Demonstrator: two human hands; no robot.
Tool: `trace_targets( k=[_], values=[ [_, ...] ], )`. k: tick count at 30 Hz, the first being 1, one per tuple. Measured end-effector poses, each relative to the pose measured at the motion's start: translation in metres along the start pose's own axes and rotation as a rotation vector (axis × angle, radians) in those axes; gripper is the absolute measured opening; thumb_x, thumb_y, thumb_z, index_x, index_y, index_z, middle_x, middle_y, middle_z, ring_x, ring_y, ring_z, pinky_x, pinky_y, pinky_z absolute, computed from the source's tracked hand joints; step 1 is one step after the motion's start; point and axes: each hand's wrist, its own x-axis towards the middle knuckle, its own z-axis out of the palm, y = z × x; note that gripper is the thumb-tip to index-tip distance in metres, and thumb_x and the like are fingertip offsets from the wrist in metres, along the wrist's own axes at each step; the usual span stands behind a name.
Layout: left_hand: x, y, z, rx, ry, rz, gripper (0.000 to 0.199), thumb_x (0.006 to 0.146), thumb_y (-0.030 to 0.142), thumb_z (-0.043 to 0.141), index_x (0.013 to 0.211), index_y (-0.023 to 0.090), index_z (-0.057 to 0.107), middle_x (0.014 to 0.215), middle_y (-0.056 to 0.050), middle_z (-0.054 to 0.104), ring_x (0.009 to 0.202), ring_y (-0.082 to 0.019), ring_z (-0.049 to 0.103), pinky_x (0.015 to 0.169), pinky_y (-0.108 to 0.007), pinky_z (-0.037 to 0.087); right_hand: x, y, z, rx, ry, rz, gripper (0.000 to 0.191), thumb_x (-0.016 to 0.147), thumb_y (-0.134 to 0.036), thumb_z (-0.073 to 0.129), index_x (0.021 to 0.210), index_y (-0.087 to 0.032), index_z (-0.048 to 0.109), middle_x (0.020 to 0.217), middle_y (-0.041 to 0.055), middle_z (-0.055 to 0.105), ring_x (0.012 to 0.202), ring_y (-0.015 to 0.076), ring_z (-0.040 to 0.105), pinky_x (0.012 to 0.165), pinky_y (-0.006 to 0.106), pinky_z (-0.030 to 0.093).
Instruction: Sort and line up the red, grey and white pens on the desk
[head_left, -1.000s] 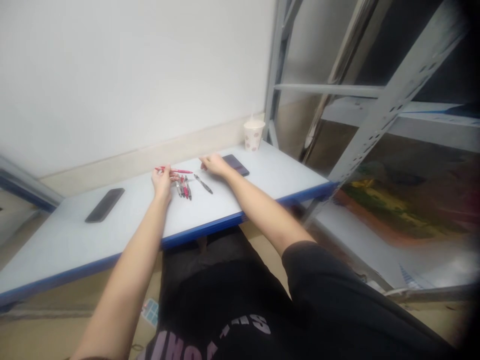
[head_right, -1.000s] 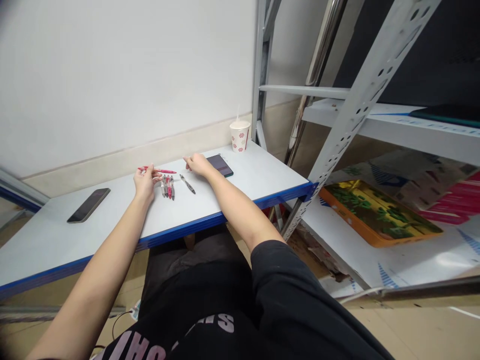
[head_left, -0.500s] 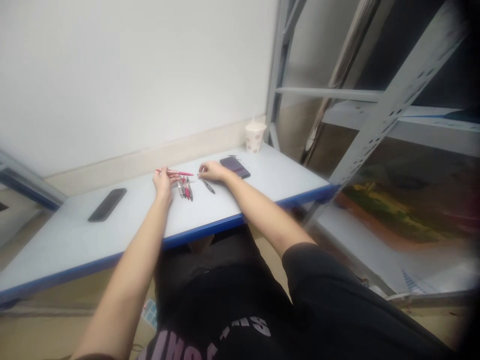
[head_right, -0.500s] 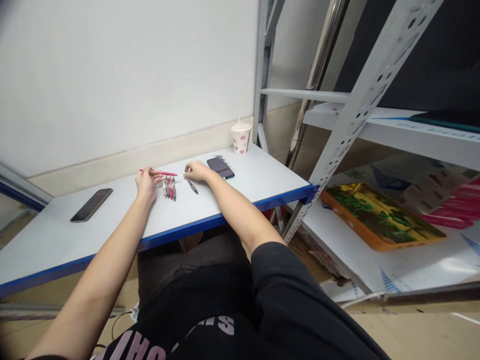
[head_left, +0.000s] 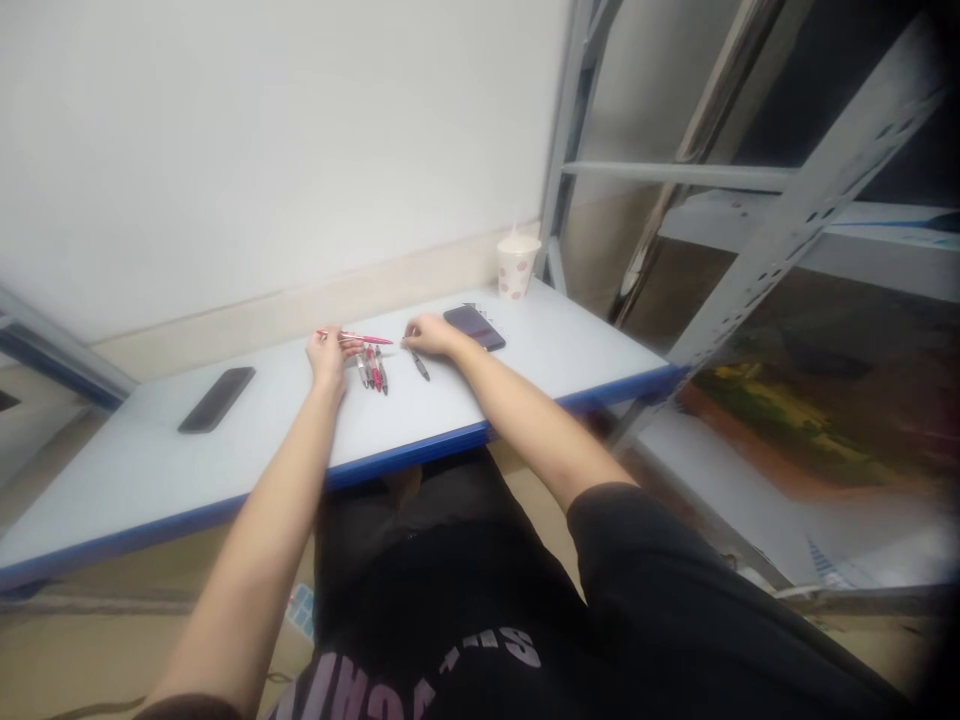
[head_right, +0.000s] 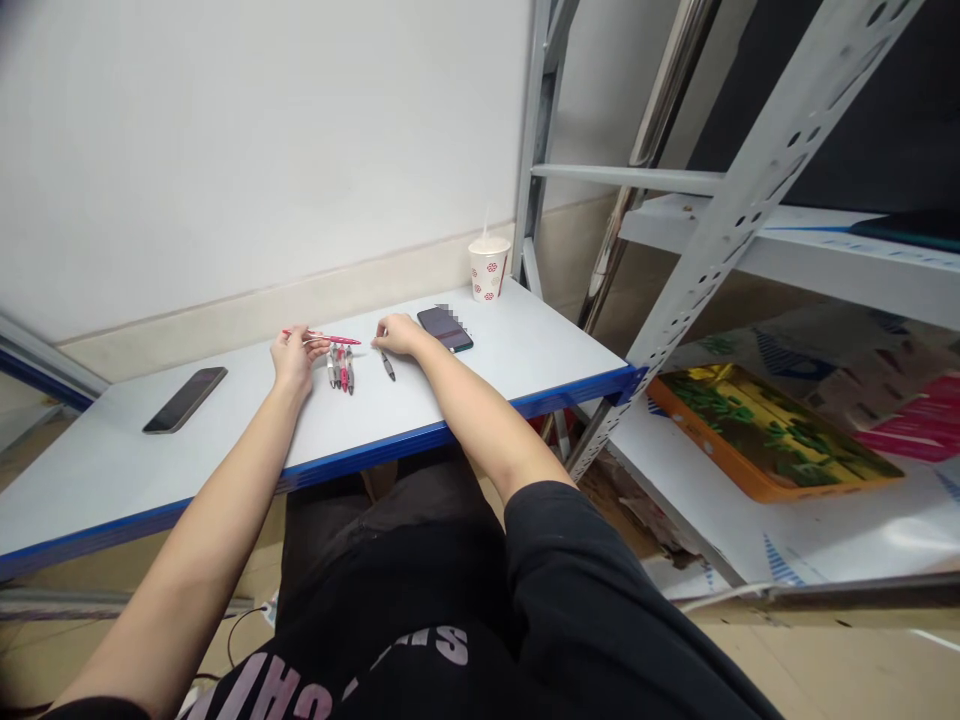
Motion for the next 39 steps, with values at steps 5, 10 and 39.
trace_targets(
  k=[5, 10, 39],
  values=[
    [-0.001, -0.001, -0.001, -0.005, -0.020, 0.018, 0.012, 0.088, 0.016, 0.059, 0.085, 0.020, 0.049, 0.067, 0.001, 0.065, 0.050, -0.012, 0.065, 0.052, -0.021, 0.054, -0.001, 0.002, -0.002, -0.004, 0.056, 0.035, 0.025, 0.097, -0.033, 0.068, 0.107, -0.012, 0.076, 0.110, 0.0145, 0.076, 0.101, 0.0225, 0.067, 0.086, 0.026, 0.046],
    [-0.002, 0.000, -0.001, -0.088, -0.040, -0.006, 0.010, 0.084, 0.013, 0.057, 0.081, 0.020, 0.050, 0.064, 0.002, 0.063, 0.053, -0.012, 0.067, 0.056, -0.020, 0.055, -0.008, -0.009, -0.004, 0.170, 0.186, -0.051, 0.058, 0.110, -0.054, 0.036, 0.092, -0.012, 0.072, 0.087, 0.0088, 0.071, 0.084, 0.0170, 0.064, 0.080, 0.025, 0.043],
    [-0.023, 0.006, -0.010, 0.608, -0.446, 0.437, 0.018, 0.084, 0.017, 0.072, 0.067, 0.023, 0.074, 0.054, 0.000, 0.061, 0.049, -0.016, 0.050, 0.051, -0.022, 0.035, -0.018, -0.007, -0.033, 0.803, -0.109, -0.173, 0.012, 0.087, -0.012, 0.076, 0.087, -0.013, 0.064, 0.063, -0.0065, 0.059, 0.046, 0.0043, 0.046, 0.043, 0.016, 0.036]
  ],
)
